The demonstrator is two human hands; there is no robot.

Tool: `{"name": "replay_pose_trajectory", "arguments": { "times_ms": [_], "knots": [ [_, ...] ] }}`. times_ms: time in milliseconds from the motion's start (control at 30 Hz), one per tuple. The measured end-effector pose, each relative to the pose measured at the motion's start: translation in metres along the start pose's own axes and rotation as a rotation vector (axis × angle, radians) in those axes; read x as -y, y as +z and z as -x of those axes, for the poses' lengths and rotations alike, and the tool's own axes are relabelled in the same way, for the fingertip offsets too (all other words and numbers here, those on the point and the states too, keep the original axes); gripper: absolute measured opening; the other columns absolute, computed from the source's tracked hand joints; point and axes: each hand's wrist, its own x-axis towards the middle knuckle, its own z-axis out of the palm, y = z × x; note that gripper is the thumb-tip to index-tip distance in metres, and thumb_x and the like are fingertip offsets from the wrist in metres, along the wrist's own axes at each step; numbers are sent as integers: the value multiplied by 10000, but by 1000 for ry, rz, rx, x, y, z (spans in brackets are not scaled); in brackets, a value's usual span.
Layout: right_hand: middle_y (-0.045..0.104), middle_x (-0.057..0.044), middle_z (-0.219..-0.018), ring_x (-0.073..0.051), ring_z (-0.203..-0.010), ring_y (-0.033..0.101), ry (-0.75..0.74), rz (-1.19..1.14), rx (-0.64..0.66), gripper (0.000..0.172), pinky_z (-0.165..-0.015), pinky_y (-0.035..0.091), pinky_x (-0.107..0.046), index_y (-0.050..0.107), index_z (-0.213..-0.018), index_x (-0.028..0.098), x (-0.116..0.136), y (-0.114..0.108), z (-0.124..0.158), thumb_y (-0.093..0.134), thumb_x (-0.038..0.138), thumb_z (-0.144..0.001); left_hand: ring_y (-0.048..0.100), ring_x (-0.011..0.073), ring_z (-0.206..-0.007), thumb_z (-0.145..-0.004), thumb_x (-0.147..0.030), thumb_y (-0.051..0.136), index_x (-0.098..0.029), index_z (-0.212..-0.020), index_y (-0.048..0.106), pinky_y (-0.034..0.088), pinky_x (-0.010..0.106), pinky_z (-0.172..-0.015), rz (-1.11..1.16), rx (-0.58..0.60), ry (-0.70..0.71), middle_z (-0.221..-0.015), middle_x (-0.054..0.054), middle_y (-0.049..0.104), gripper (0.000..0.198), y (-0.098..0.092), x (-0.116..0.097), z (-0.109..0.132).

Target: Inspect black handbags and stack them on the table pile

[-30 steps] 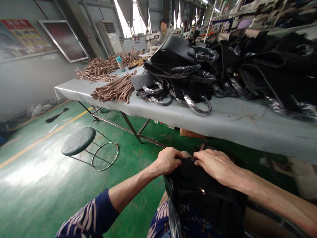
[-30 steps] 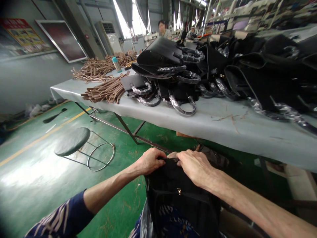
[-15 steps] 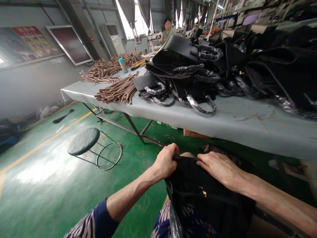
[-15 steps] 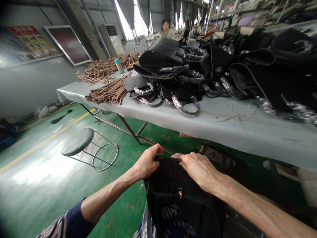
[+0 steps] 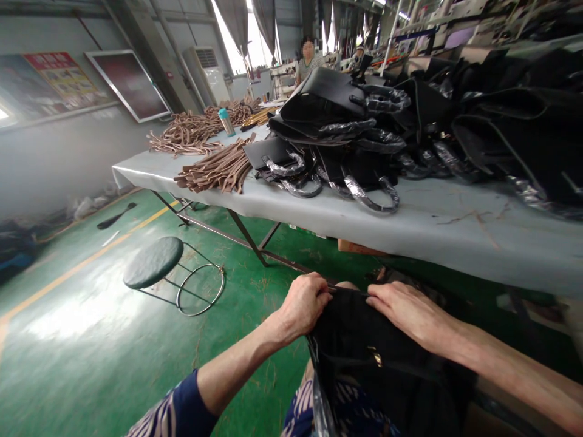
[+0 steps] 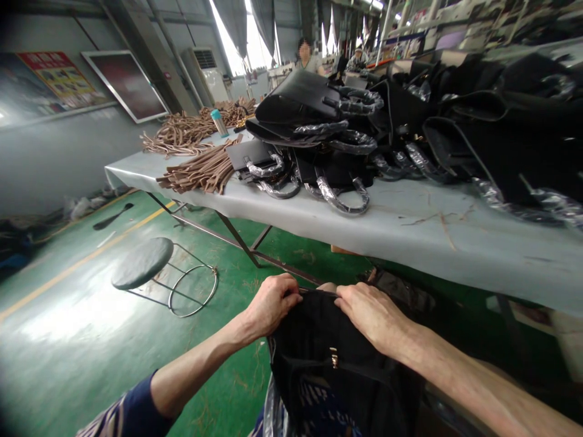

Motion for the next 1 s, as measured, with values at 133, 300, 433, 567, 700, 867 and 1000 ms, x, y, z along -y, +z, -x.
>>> {"name": "replay_pose_trajectory", "arguments": {
  "times_ms": [133, 300, 433, 567, 700, 867, 1000],
  "knots": [
    [638, -38, -712, -193, -733, 621, -18, -40, -13, 296, -625, 384, -277, 556, -682, 210, -3, 3, 0, 364, 280, -897, 416, 100, -576, -672, -108, 461, -159, -557, 470, 290, 216, -537, 5, -29, -43, -615, -18, 472, 126, 0, -2, -2],
    [626, -19, -669, -182, -696, 610, -12, -88, -47, 323, -596, 368, -271, 541, -631, 216, -6, 5, -2, 365, 309, -885, 396, 102, -561, -619, -117, 439, -163, -533, 434, 273, 219, -530, 27, -42, -89, -583, -19, 450, 98, 2, -2, -5],
    [631, -12, -661, -174, -692, 610, -15, -116, -55, 326, -597, 370, -261, 542, -615, 219, -6, 6, -2, 373, 317, -876, 411, 105, -562, -618, -130, 431, -166, -542, 454, 282, 216, -534, 27, -44, -125, -578, -15, 467, 87, 3, -1, -7],
    [628, -10, -652, -166, -684, 604, -20, -135, -51, 332, -596, 362, -258, 535, -605, 214, -7, 6, -3, 373, 316, -876, 423, 114, -566, -614, -138, 431, -169, -550, 481, 286, 222, -539, -2, -44, -149, -581, -9, 487, 88, 3, -3, -8],
    [620, -14, -642, -169, -688, 601, -24, -149, -26, 332, -608, 360, -270, 517, -587, 204, -8, 4, -4, 384, 311, -872, 407, 119, -563, -586, -139, 431, -169, -541, 470, 269, 231, -533, -34, -41, -144, -581, -7, 479, 67, 2, -5, -8],
    [674, -18, -768, -200, -803, 625, -14, -199, -20, 276, -666, 410, -287, 600, -730, 231, -11, 6, -4, 382, 317, -874, 394, 105, -562, -553, -137, 433, -163, -520, 400, 261, 220, -519, 11, -15, -107, -605, -15, 469, 53, 4, -6, -8],
    [657, 17, -1080, -188, -1011, 589, -102, -275, -71, 299, -845, 416, -289, 579, -1103, 300, -14, 9, -5, 396, 267, -870, 375, 104, -528, -569, -134, 410, -169, -527, 417, 253, 220, -510, 22, -52, -131, -532, -23, 427, 55, 8, -4, -10]
  ]
}}
